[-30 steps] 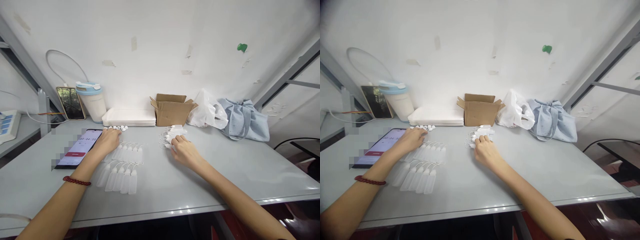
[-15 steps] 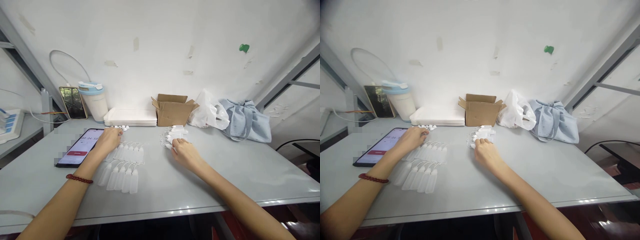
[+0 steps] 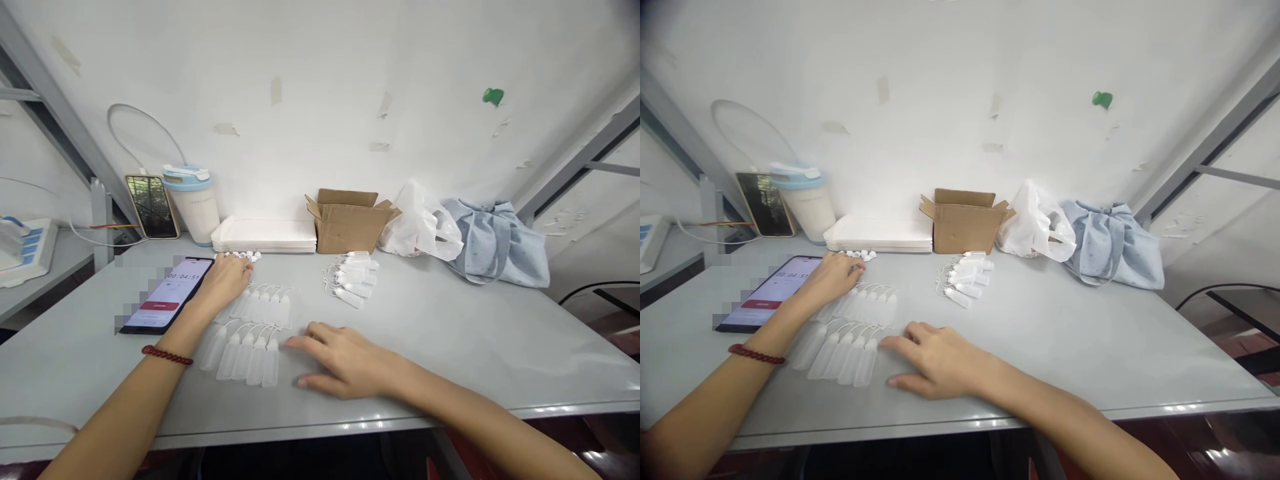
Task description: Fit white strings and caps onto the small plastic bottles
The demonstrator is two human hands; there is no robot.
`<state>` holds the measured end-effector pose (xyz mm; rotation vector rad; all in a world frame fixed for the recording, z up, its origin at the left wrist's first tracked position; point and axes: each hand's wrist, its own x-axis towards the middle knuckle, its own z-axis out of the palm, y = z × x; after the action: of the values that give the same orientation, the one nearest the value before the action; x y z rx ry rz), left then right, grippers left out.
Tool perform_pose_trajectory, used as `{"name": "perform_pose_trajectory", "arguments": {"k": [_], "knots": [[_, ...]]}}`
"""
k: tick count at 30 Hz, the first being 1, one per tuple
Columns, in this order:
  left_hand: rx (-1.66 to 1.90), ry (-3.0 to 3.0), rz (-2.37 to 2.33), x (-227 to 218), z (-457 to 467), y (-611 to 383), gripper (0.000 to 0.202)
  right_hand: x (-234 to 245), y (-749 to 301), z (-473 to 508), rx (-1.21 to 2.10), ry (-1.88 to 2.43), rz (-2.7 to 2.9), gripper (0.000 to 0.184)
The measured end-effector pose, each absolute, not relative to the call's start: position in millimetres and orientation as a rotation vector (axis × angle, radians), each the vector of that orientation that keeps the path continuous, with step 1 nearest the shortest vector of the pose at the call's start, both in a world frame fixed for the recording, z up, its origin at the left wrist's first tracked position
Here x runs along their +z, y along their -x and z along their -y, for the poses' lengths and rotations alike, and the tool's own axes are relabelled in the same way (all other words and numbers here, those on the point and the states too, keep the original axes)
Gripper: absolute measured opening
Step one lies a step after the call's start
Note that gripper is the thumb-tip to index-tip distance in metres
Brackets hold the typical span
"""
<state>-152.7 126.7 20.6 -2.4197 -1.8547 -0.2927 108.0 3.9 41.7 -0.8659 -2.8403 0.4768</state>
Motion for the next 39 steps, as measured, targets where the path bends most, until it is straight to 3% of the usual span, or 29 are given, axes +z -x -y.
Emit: {"name": "perform_pose_trajectory", "arguments": {"k": [11,21,29,34,39], "knots": [[-0.685,2.385,1.842,25,-123,142,0.032,28,-90,0,0.194,0.790,2.952,0.048],[-0.810,2.407,1.858,34,-116,133,0.026,28,-94,0,0.237,0.800,2.942,0.044],[-0.893,2.507,1.916,49,-99,120,0.019,30,-106,-3,0.261,0.854,2.850,0.033],[-1.163,2.763,2.040,56,-90,112,0.017,33,-116,-13,0.176,0.911,2.586,0.024],[-1.328,3.227,2.069,67,-77,103,0.022,39,-122,-19,0.543,1.013,2.193,0.010]]}}
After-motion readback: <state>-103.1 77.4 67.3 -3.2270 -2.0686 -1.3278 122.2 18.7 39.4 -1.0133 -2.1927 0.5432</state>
